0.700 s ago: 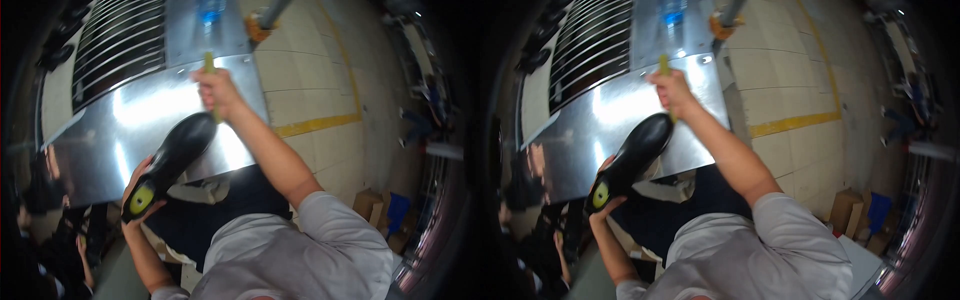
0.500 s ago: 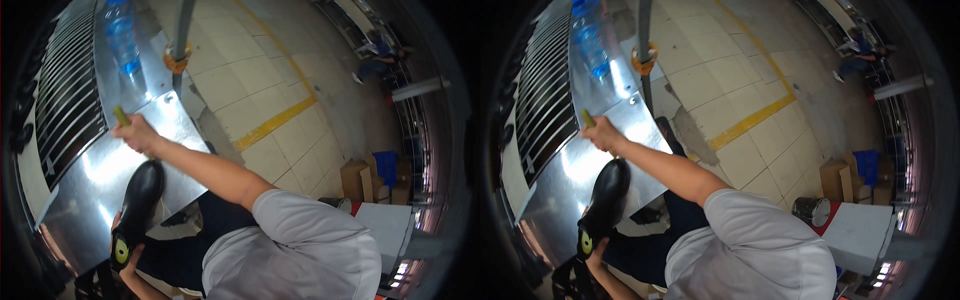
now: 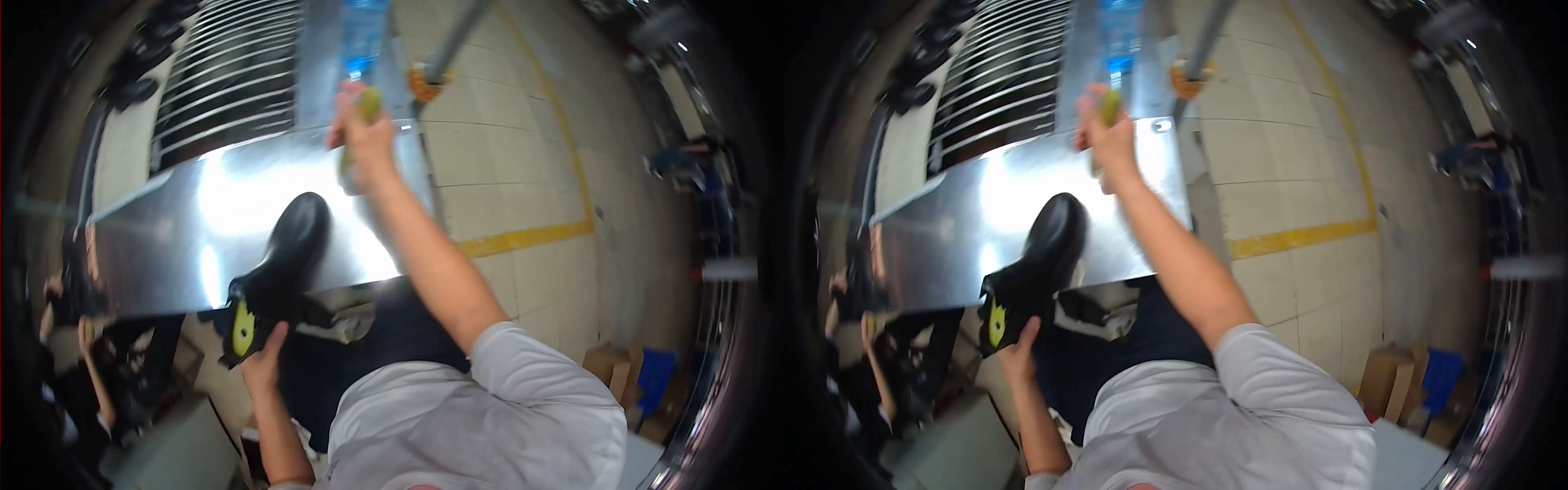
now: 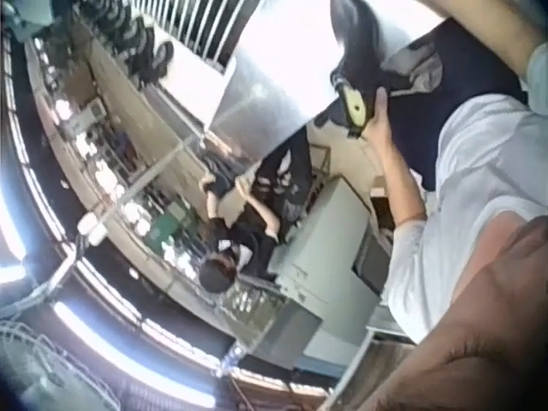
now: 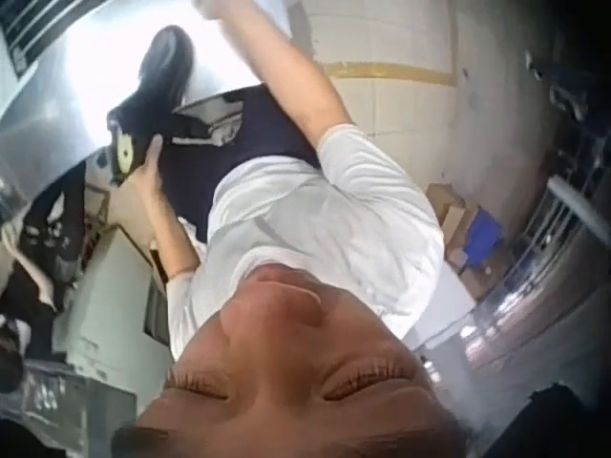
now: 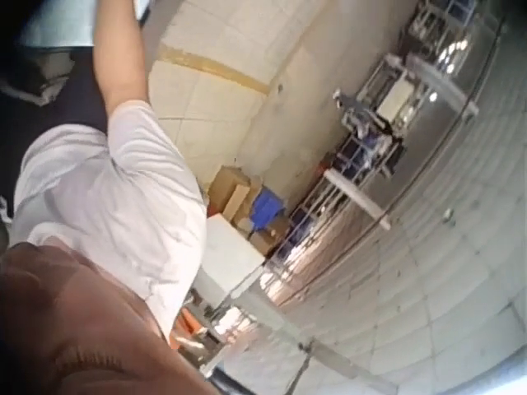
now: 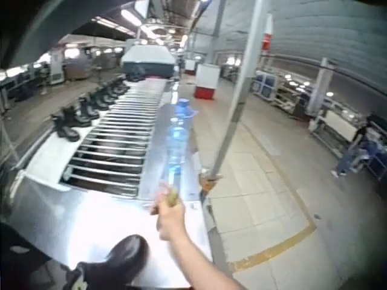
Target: Polish and clean the surface of black leather boots using a handheld tool on a production line.
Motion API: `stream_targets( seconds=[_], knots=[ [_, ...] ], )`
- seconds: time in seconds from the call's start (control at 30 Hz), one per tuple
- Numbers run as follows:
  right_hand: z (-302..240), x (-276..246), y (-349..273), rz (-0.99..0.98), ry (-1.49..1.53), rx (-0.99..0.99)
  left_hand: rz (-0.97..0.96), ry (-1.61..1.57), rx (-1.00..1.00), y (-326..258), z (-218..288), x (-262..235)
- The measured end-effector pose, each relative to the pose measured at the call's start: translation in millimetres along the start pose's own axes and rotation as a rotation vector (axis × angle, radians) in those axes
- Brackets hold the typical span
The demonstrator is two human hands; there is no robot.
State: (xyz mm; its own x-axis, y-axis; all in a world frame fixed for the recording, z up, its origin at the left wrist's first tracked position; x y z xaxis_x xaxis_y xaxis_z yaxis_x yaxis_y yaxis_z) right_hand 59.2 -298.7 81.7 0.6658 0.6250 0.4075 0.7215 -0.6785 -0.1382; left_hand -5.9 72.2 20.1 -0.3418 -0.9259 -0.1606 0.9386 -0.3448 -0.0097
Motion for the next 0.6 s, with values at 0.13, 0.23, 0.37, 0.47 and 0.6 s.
stream_targets(
  seconds=[0.13, 0.23, 0.37, 0.47, 0.6],
  knots=[
    [4, 12, -9, -0.158, 0.163, 0.05, 0.233, -0.31, -0.093, -35, 8, 16],
    [6, 42, -25, -0.271, 0.338, 0.083, 0.268, -0.338, -0.067, -43, 14, 24],
    [8, 66, -27, -0.363, 0.392, 0.053, 0.223, -0.335, -0.094, -45, 19, 27],
    [14, 73, -25, -0.435, 0.347, 0.056, 0.202, -0.349, -0.1, -46, 22, 28],
    [19, 77, -26, -0.519, 0.293, 0.028, 0.225, -0.385, -0.068, -45, 25, 29]
  ],
)
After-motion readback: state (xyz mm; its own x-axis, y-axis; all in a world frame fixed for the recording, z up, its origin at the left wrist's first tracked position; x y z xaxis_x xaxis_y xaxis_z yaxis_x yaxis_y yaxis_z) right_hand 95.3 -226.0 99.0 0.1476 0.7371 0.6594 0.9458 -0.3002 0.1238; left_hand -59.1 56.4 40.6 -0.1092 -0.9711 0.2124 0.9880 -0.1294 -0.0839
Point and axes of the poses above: each hand's wrist, its own y-axis towards the middle knuckle, its own x-axis out of the palm, z = x × y, the point moved 2 cm from there along y, towards the middle knuckle, and after that the axes turned 11 degrees about x, right-handed, at the moved point
